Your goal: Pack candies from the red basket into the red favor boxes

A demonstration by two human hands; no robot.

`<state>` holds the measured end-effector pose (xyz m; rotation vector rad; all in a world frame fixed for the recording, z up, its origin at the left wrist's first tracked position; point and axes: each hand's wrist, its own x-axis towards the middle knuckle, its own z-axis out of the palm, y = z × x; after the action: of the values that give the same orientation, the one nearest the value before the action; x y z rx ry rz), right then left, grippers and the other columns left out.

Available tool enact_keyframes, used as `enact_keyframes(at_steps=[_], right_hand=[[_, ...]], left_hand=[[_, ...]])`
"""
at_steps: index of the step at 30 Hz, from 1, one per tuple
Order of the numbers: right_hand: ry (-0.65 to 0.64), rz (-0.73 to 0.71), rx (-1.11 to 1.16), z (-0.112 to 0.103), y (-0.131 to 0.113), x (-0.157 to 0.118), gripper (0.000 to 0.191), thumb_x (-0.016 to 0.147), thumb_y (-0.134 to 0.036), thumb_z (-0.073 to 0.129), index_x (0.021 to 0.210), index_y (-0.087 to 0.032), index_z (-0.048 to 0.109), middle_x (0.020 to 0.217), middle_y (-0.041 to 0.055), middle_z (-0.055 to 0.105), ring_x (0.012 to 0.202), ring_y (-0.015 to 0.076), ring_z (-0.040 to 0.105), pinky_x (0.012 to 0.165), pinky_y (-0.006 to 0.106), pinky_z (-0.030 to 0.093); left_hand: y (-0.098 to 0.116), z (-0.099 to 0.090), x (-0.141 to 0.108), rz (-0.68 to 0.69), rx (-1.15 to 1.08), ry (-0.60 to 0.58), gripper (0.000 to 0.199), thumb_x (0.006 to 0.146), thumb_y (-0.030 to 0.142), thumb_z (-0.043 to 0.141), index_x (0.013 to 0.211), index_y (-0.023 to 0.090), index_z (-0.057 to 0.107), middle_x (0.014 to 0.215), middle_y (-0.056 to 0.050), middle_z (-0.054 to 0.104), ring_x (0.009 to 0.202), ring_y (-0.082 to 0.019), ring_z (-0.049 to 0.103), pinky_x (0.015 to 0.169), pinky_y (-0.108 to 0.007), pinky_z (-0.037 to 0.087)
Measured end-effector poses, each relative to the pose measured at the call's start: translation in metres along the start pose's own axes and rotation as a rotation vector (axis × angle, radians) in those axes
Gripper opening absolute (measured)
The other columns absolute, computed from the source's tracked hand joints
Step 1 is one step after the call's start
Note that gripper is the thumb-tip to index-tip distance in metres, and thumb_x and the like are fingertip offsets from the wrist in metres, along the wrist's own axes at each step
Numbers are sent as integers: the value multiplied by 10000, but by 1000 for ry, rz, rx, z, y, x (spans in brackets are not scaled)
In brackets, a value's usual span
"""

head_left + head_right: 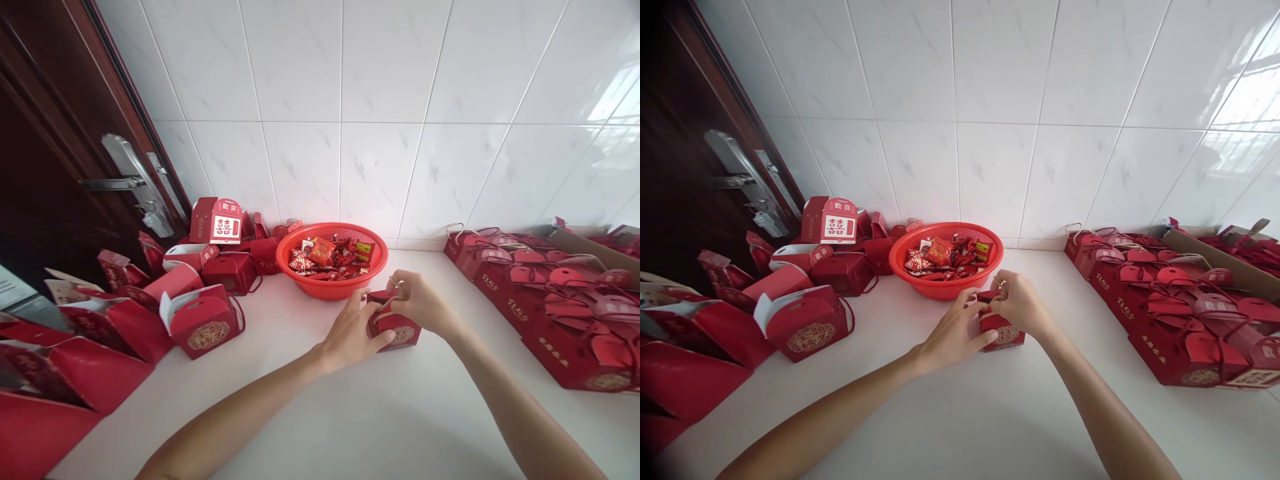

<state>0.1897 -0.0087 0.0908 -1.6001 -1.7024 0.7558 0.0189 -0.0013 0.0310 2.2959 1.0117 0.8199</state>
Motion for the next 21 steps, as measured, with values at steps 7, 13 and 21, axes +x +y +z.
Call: enact_keyframes(at_steps=[7,13,21], right_hand=[[113,-27,-296,-6,1,-9,260,793,-226,559,555,-222,456,541,-3,513,541,150,434,523,292,281],[-103,-14,355,-19,2,-22,384,756,-535,696,639,-184,596,639,13,632,633,154,571,615,282,436],[189,-82,439,-81,12,-49,401,704,-552,796,637,-186,644,656,29,637,653,158,581,698,321,492]], left_hand=[[-15,14,-1,65,-110,51,638,846,409,698,1418,226,483,1433,-143,458,1375,-323,417,1139,-507,393],[-29,34,-10,126,-289,82,858,798,439,747,1495,231,291,1486,-161,453,1384,-335,427,1148,-557,357],[-37,39,-16,338,-340,126,619,819,367,675,1362,230,413,1462,-164,430,1309,-314,478,1069,-515,434]])
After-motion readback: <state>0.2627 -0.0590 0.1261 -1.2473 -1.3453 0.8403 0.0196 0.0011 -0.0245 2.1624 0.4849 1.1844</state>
